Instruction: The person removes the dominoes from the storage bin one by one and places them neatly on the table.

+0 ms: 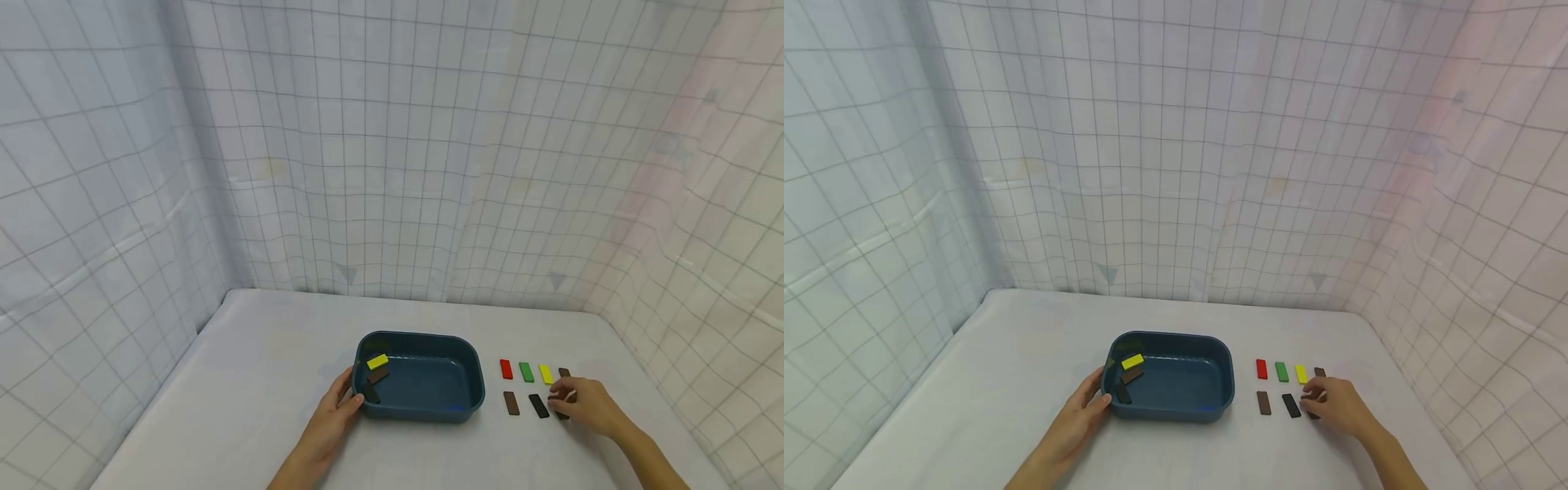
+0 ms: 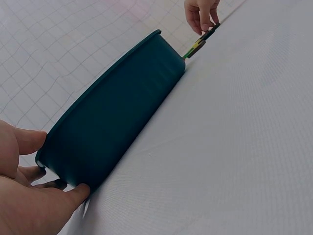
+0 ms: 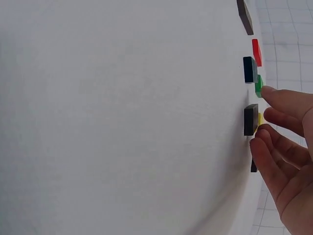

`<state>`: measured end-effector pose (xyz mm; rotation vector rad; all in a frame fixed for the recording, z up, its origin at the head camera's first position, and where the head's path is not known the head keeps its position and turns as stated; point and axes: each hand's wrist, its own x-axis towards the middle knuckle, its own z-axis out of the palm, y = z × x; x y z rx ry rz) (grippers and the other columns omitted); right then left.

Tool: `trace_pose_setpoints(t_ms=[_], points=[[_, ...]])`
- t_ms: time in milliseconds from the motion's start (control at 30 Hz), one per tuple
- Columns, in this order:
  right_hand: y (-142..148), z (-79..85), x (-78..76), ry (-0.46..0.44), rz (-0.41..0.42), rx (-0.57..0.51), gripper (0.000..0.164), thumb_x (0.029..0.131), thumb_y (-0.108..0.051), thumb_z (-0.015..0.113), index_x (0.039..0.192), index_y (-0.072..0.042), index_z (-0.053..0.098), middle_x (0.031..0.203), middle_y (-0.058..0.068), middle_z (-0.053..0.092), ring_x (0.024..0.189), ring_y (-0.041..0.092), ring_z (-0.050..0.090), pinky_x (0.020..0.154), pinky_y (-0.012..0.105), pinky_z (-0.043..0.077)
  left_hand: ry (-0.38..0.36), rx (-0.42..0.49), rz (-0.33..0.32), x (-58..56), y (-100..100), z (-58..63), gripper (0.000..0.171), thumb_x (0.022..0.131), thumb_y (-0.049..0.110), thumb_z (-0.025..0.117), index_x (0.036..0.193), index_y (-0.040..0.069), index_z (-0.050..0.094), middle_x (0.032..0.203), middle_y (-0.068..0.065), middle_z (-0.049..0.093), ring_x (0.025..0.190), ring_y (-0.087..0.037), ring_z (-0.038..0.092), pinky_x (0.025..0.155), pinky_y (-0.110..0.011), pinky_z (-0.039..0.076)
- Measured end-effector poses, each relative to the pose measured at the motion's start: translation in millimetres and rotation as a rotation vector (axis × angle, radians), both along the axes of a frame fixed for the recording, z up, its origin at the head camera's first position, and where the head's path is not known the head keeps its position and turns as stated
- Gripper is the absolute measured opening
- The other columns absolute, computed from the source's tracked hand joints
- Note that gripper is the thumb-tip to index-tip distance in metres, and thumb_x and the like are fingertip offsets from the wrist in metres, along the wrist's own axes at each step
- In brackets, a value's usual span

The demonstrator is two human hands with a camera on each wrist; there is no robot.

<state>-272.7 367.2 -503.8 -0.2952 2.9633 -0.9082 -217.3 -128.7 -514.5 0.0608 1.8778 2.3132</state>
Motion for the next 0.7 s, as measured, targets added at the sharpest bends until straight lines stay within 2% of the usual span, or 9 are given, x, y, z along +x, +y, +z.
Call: trace_pose_setpoints(t_ms=[167, 367, 567, 700], points=[[-3, 9.2, -3.7, 0.050, 0.038, 0.031, 0.019, 0.089, -0.018, 0.082, 0.103, -0.007, 0.075, 0.086, -0.004, 0.067, 0.077, 0.014, 0.060, 0.061, 0.027, 0.053, -0.009, 0.000, 0.008, -0.1, 0, 0.4, 0.065, 0.108, 0.005, 0.053, 0.164, 0.002, 0.020, 0.170, -0.024, 0.007, 0.154, -0.045, 0.008, 0.121, -0.057, 0.022], [-13, 21.8, -9.0, 0.134, 0.124, 0.012, 0.020, 0.091, -0.017, 0.081, 0.107, -0.006, 0.075, 0.089, -0.009, 0.068, 0.077, 0.008, 0.062, 0.064, 0.026, 0.055, -0.010, -0.003, 0.013, -0.7, 0, 0.8, 0.066, 0.108, 0.006, 0.053, 0.164, 0.003, 0.020, 0.170, -0.024, 0.007, 0.154, -0.045, 0.007, 0.121, -0.057, 0.022], [-30, 33.8, -15.8, 0.156, 0.196, -0.031, 0.026, 0.092, -0.014, 0.080, 0.113, -0.002, 0.073, 0.106, 0.006, 0.072, 0.085, 0.012, 0.066, 0.068, 0.027, 0.058, -0.013, -0.008, 0.017, -0.8, 0, 0.5, 0.066, 0.107, 0.006, 0.054, 0.164, 0.003, 0.020, 0.170, -0.024, 0.007, 0.154, -0.045, 0.008, 0.121, -0.056, 0.022], [-41, 39.6, -19.1, 0.171, 0.248, -0.053, 0.025, 0.093, -0.014, 0.079, 0.114, -0.002, 0.072, 0.105, 0.009, 0.071, 0.087, 0.013, 0.066, 0.068, 0.027, 0.058, -0.023, -0.012, 0.023, -0.7, 1, 0.3, 0.066, 0.107, 0.007, 0.055, 0.164, 0.003, 0.021, 0.170, -0.024, 0.007, 0.154, -0.045, 0.007, 0.121, -0.057, 0.022]])
